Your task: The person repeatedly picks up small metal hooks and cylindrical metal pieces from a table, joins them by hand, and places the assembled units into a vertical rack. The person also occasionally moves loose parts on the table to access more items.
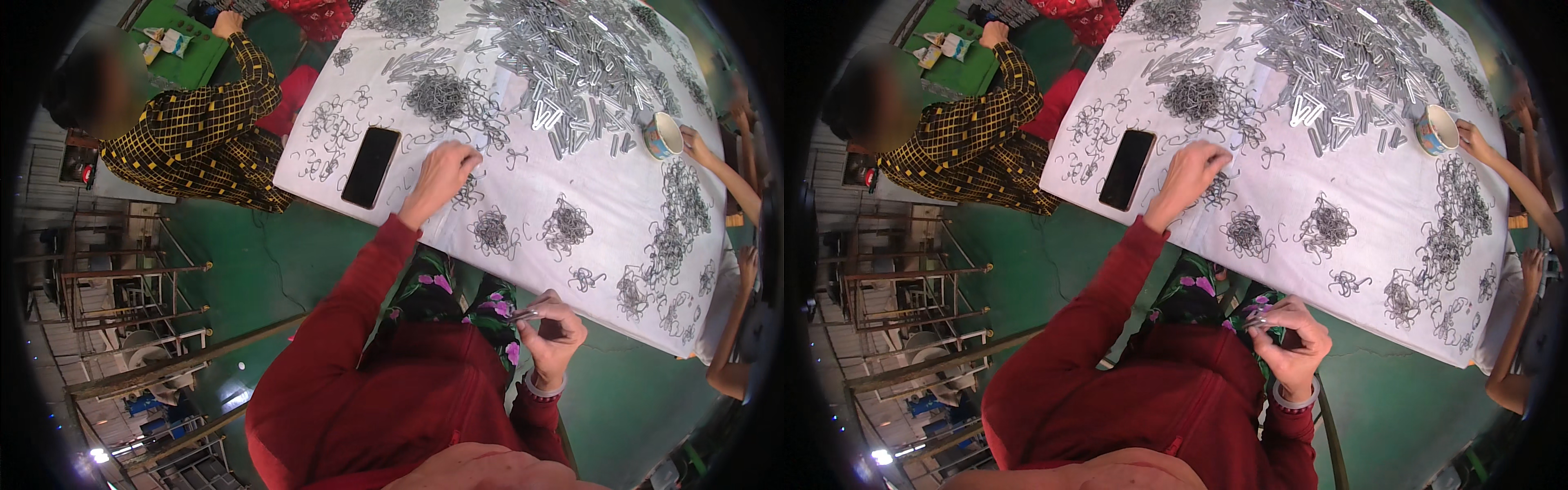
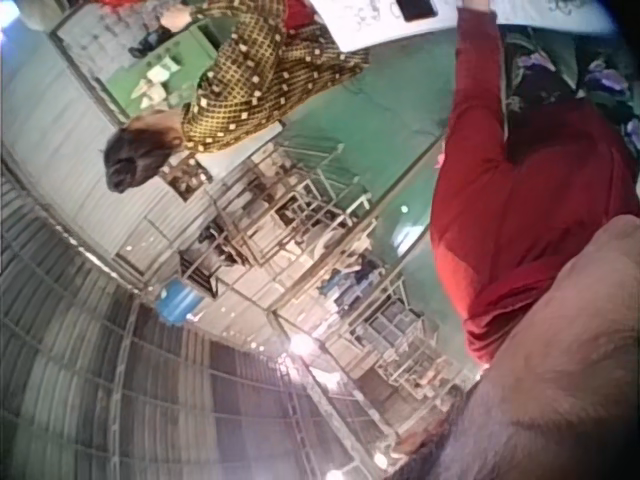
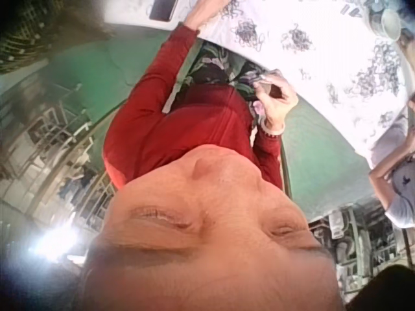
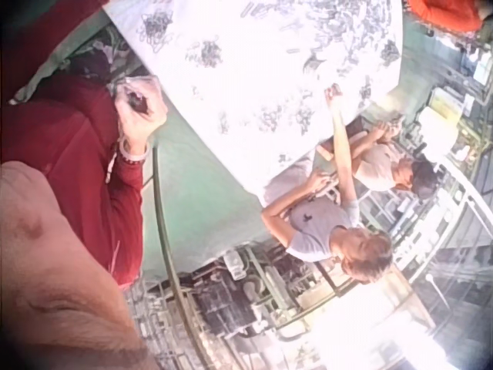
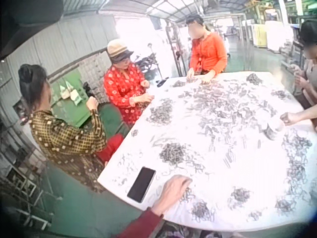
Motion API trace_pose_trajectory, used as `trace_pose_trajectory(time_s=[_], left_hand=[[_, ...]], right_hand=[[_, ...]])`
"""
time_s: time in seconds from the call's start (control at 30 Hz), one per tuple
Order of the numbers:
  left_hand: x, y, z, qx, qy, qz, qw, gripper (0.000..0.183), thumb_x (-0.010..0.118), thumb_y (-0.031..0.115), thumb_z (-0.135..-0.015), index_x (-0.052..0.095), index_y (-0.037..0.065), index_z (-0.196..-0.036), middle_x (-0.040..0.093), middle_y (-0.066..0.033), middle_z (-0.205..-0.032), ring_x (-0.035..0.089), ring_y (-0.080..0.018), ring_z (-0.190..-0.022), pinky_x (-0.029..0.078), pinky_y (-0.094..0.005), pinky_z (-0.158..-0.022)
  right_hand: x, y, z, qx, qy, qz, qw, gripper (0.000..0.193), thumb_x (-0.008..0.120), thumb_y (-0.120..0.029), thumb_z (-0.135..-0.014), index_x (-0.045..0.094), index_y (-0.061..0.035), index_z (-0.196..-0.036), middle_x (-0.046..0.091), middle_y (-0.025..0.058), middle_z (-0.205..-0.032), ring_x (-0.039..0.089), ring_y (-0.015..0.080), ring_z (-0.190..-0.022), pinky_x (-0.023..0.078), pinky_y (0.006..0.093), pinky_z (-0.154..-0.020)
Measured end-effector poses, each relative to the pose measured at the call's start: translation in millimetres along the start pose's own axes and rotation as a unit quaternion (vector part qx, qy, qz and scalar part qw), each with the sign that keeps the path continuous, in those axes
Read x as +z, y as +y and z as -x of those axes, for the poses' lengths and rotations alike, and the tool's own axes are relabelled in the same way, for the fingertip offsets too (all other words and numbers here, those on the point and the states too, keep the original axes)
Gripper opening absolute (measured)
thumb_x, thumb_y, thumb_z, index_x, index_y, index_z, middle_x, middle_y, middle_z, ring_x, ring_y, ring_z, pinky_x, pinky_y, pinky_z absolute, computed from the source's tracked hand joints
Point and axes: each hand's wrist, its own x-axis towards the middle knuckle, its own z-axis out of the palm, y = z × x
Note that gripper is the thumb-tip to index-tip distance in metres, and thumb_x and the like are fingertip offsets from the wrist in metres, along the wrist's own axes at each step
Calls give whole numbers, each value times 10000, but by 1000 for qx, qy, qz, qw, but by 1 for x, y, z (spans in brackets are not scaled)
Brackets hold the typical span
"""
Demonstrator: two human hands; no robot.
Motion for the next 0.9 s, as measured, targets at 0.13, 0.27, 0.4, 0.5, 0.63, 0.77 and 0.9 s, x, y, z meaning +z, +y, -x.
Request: trace_pose_trajectory(time_s=[0.13,0.27,0.4,0.5,0.63,0.77,0.9], left_hand=[[24,-6,-39,-3,-1,-95,995,173,639,169,-804,672,27,-898,630,-133,-801,587,-309,-801,459,-406,-703],[34,-28,-75,83,134,-113,981,187,648,191,-795,681,65,-928,641,-137,-822,585,-306,-882,465,-418,-742],[18,-40,-107,25,86,-136,987,167,663,179,-771,690,49,-871,631,-162,-860,590,-339,-859,480,-427,-762],[19,-33,-123,7,-1,-143,990,107,660,150,-753,707,62,-792,649,-186,-810,612,-341,-831,492,-428,-752],[33,-37,-133,12,-29,-168,985,95,658,145,-746,724,112,-805,649,-182,-848,607,-334,-883,492,-415,-787],[43,-45,-145,79,19,-151,985,115,658,121,-747,727,143,-836,635,-143,-898,583,-316,-921,487,-398,-804],[40,-57,-163,240,-82,-232,939,160,660,95,-736,725,156,-868,629,-102,-862,573,-291,-896,490,-387,-786]], right_hand=[[-3,-1,-1,-6,-15,9,1000,216,666,153,-580,623,43,-761,630,102,-701,562,170,-636,441,274,-601],[-5,-5,4,-4,-3,11,1000,218,664,155,-576,620,45,-760,618,103,-691,560,170,-635,438,274,-596],[-8,-6,13,-11,-4,3,1000,224,663,157,-580,616,48,-770,614,106,-692,556,171,-637,433,275,-593],[-10,-6,18,-25,-9,3,1000,227,661,159,-586,614,47,-777,615,107,-699,555,172,-643,431,277,-595],[-7,-10,26,-27,4,-4,1000,223,661,158,-592,613,45,-779,614,107,-704,551,172,-646,426,280,-596],[-7,-14,32,-47,2,1,999,218,661,156,-597,612,45,-779,612,106,-703,548,172,-644,422,278,-592],[-10,-16,35,-48,2,7,999,215,658,158,-600,612,47,-778,609,102,-700,550,170,-645,428,277,-597]])
